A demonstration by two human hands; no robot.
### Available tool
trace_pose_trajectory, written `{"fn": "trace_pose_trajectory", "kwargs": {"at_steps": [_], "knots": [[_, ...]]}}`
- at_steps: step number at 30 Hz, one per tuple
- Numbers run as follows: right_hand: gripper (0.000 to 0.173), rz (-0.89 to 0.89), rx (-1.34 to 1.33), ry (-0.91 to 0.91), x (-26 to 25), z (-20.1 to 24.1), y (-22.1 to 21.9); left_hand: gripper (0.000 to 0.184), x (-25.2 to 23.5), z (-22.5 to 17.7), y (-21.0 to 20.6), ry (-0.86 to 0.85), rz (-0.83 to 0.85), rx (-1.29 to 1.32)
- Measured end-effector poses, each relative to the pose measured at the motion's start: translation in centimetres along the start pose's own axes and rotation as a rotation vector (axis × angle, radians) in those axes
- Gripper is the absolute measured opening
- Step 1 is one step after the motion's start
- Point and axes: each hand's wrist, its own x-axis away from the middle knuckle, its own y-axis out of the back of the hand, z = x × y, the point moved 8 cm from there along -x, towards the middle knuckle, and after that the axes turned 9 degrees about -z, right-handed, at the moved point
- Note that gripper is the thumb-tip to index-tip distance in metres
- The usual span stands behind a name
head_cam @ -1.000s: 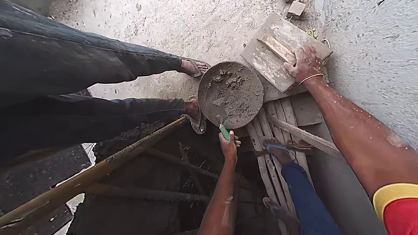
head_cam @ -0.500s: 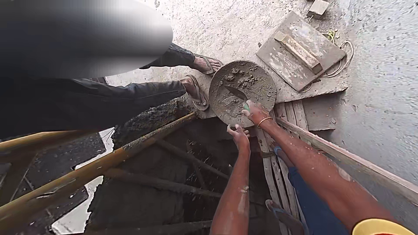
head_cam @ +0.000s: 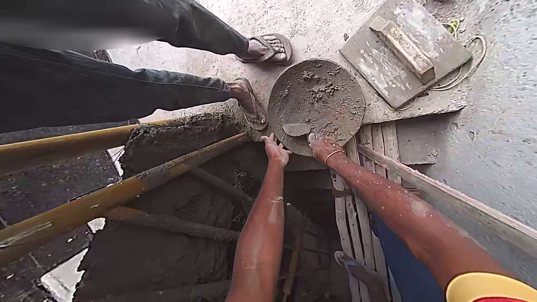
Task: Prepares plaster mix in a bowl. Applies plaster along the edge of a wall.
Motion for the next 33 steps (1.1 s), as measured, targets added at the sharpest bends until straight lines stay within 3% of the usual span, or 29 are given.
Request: {"fn": "trace_pose_trajectory", "kwargs": {"at_steps": [2, 7, 9, 17, 25, 33], "knots": [[0.046, -0.017, 0.06, 0.033, 1.0, -1.2, 1.2, 0.081, 0.3, 0.1, 0.5, 0.01, 0.01, 0.012], [0.043, -0.453, 0.063, 0.029, 2.8, -5.6, 6.6, 0.08, 1.6, -0.8, 0.4, -0.012, 0.022, 0.047], [0.043, -0.529, 0.142, 0.061, 3.6, -6.4, 7.3, 0.08, 2.9, -1.2, 0.4, -0.019, 0.039, 0.065], [0.038, -0.581, 0.144, -0.009, 2.5, -7.0, 8.7, 0.075, 5.5, -2.0, -0.2, -0.132, 0.085, 0.19], [0.039, -0.666, 0.226, 0.276, 4.2, -3.6, 5.9, 0.077, 6.3, -3.4, -1.9, -0.423, 0.146, 0.109], [0.041, -0.598, 0.243, 0.389, 5.3, 2.0, 6.0, 0.085, 5.7, -4.2, -1.8, -0.491, 0.118, -0.093]]}}
